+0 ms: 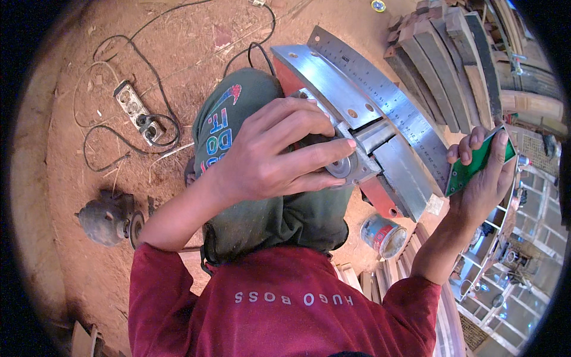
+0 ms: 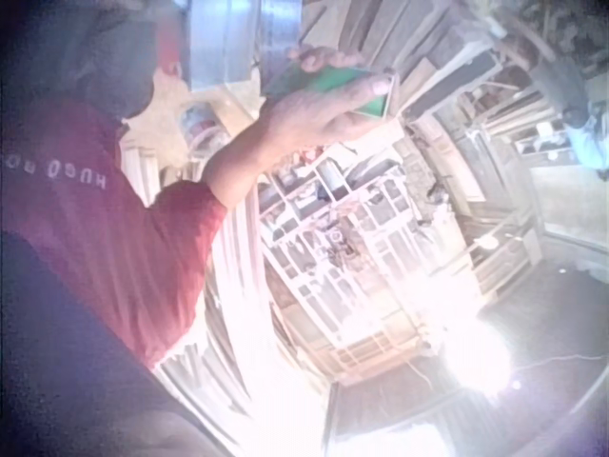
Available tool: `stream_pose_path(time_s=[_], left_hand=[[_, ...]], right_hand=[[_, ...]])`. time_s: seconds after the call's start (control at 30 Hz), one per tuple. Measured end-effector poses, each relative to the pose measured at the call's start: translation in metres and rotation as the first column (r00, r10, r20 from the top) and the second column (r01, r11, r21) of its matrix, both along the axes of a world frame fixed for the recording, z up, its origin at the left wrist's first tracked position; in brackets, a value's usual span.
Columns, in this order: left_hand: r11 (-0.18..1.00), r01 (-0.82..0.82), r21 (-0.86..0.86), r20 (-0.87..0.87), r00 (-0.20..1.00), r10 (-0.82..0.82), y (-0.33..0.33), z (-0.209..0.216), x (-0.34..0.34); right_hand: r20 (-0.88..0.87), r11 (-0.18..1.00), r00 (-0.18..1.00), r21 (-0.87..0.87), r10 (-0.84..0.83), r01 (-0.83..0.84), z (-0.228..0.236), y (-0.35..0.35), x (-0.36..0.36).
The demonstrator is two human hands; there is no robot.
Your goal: The person adjusts the blades of a hand planer by loosening screws with a screwdriver and checking the alignment with a square.
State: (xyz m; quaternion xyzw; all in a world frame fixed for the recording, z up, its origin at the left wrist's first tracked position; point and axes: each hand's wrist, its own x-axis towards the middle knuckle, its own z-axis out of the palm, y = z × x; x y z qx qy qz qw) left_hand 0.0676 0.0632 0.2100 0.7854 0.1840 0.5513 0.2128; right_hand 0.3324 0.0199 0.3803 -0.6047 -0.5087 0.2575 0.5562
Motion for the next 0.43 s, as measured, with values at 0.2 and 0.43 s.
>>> stream_pose_path(time_s=[0.2, 0.43], left_hand=[[1.0, 0.006, -0.02, 0.019, 1.0, -0.006, 0.0005, -0.0007, 0.0015], [0.999, 0.019, -0.026, 0.021, 1.0, -0.018, 0.0017, -0.0029, 0.0003]], right_hand=[[0.021, 1.0, 1.0, 0.006, 0.007, -0.007, 0.0013, -0.0023, -0.0044], [-0.004, 0.999, 1.0, -0.012, 0.031, -0.031, -0.0019, -0.004, -0.0033]])
